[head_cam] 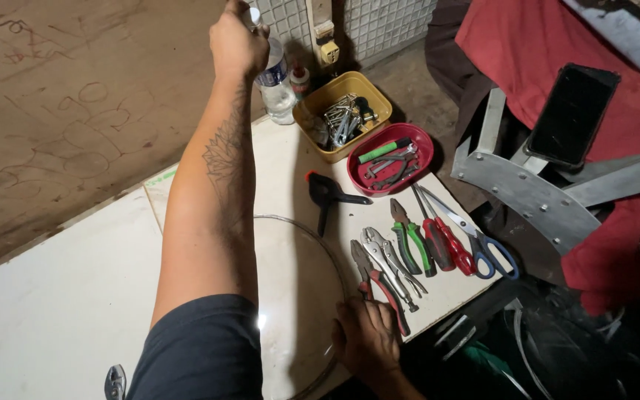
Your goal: The person uses scissors to cut a metal ring on a white workbench. They then use pliers to bend and shape the ring, repeatedly adjusting its form and inspecting the edges.
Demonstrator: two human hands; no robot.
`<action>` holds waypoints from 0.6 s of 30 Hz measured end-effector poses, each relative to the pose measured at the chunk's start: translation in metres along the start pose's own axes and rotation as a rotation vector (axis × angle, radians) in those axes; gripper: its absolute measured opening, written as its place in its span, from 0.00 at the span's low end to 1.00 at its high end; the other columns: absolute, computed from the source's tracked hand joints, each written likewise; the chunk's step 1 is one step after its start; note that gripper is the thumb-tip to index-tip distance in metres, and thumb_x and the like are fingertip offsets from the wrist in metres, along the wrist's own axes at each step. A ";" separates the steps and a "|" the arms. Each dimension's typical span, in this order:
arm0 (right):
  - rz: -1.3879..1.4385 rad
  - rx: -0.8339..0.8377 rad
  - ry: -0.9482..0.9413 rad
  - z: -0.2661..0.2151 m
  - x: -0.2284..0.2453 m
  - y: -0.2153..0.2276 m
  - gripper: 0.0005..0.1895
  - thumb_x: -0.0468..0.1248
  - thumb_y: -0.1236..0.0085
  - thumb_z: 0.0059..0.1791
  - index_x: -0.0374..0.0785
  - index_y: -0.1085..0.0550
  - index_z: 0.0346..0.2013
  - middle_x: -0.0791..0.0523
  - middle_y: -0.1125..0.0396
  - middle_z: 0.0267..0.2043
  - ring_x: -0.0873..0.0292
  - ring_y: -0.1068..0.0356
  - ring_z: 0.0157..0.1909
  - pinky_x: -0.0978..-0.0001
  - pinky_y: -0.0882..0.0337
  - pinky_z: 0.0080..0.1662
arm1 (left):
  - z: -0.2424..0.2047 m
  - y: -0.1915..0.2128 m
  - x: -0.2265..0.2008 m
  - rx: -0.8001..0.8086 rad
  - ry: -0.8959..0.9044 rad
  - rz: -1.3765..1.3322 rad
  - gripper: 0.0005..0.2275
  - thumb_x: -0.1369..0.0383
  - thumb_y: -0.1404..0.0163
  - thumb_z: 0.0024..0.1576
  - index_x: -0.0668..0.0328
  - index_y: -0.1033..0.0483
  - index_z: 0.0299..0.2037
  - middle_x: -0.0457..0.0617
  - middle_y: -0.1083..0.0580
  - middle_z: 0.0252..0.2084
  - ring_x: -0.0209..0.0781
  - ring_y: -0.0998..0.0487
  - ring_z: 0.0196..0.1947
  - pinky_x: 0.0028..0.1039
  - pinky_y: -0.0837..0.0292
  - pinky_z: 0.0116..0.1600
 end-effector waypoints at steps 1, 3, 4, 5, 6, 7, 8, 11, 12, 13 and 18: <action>-0.001 0.000 -0.002 -0.003 -0.002 -0.004 0.09 0.42 0.50 0.49 0.45 0.28 0.40 0.56 0.35 0.38 0.50 0.37 0.36 0.56 0.36 0.45 | 0.000 -0.001 -0.002 0.002 -0.001 -0.001 0.19 0.65 0.42 0.55 0.53 0.27 0.57 0.57 0.20 0.49 0.58 0.21 0.51 0.40 0.25 0.57; -0.027 0.074 -0.021 -0.010 -0.006 -0.014 0.14 0.45 0.46 0.46 0.46 0.28 0.45 0.55 0.34 0.44 0.50 0.34 0.40 0.55 0.37 0.47 | -0.002 -0.003 -0.006 -0.011 -0.021 -0.017 0.18 0.68 0.43 0.55 0.52 0.26 0.57 0.53 0.18 0.49 0.56 0.21 0.51 0.40 0.25 0.56; -0.027 0.075 -0.022 -0.007 -0.004 -0.010 0.14 0.45 0.46 0.46 0.46 0.28 0.45 0.55 0.34 0.44 0.50 0.34 0.40 0.55 0.37 0.47 | -0.002 -0.004 -0.007 -0.009 -0.020 -0.017 0.18 0.68 0.43 0.55 0.52 0.26 0.57 0.53 0.18 0.49 0.56 0.21 0.51 0.40 0.25 0.56; -0.029 0.061 -0.012 -0.004 -0.002 -0.006 0.13 0.44 0.47 0.47 0.45 0.28 0.44 0.55 0.34 0.42 0.50 0.33 0.41 0.54 0.36 0.46 | -0.002 -0.005 -0.007 -0.010 -0.004 -0.020 0.17 0.67 0.44 0.55 0.50 0.25 0.55 0.52 0.18 0.47 0.56 0.20 0.50 0.40 0.25 0.55; -0.031 0.045 -0.002 0.000 0.000 -0.001 0.12 0.43 0.47 0.48 0.44 0.27 0.44 0.55 0.33 0.41 0.50 0.32 0.41 0.54 0.36 0.45 | -0.001 -0.006 -0.008 -0.012 0.010 -0.024 0.16 0.66 0.44 0.55 0.48 0.24 0.54 0.51 0.18 0.45 0.55 0.20 0.48 0.40 0.24 0.53; -0.033 0.043 -0.003 -0.001 -0.001 -0.002 0.12 0.43 0.47 0.48 0.44 0.27 0.44 0.55 0.33 0.41 0.50 0.32 0.41 0.54 0.36 0.45 | 0.000 -0.007 -0.009 -0.012 0.007 -0.025 0.16 0.66 0.44 0.55 0.48 0.24 0.54 0.51 0.18 0.45 0.55 0.20 0.48 0.40 0.24 0.53; -0.030 0.063 -0.002 -0.003 -0.002 -0.004 0.12 0.43 0.47 0.48 0.44 0.27 0.44 0.55 0.33 0.41 0.50 0.33 0.41 0.54 0.37 0.46 | 0.001 -0.008 -0.009 -0.012 -0.003 -0.010 0.17 0.66 0.44 0.55 0.48 0.25 0.55 0.52 0.18 0.46 0.57 0.20 0.48 0.40 0.25 0.54; -0.021 0.044 -0.001 -0.003 -0.002 -0.004 0.12 0.43 0.46 0.48 0.44 0.26 0.44 0.55 0.33 0.42 0.50 0.32 0.42 0.54 0.36 0.46 | 0.003 -0.010 -0.011 -0.008 0.006 0.003 0.18 0.65 0.43 0.54 0.48 0.26 0.56 0.54 0.18 0.47 0.58 0.20 0.49 0.40 0.25 0.55; -0.013 0.008 0.002 -0.003 -0.001 -0.003 0.11 0.42 0.46 0.48 0.43 0.26 0.43 0.55 0.33 0.43 0.50 0.32 0.42 0.55 0.36 0.46 | 0.004 -0.011 -0.011 -0.004 0.028 0.002 0.18 0.65 0.43 0.55 0.49 0.26 0.56 0.55 0.19 0.47 0.57 0.20 0.49 0.39 0.25 0.55; -0.015 0.007 0.001 -0.003 -0.002 -0.004 0.11 0.42 0.46 0.48 0.43 0.26 0.43 0.55 0.33 0.43 0.50 0.32 0.42 0.55 0.36 0.46 | 0.003 -0.010 -0.013 -0.004 0.026 0.001 0.18 0.65 0.43 0.55 0.49 0.26 0.56 0.55 0.19 0.47 0.57 0.20 0.49 0.39 0.25 0.55; -0.042 0.042 -0.006 0.005 0.002 0.004 0.10 0.42 0.47 0.47 0.45 0.27 0.41 0.56 0.34 0.40 0.50 0.33 0.38 0.55 0.35 0.45 | 0.010 -0.012 -0.021 -0.169 -0.038 0.282 0.05 0.69 0.49 0.48 0.60 0.25 0.30 0.63 0.21 0.32 0.69 0.20 0.34 0.52 0.23 0.38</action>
Point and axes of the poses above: each hand's wrist, its own z-axis towards the middle knuckle, its own y-axis out of the back of the hand, x = y × z, the point moved 4 cm from there along z, towards the middle knuckle
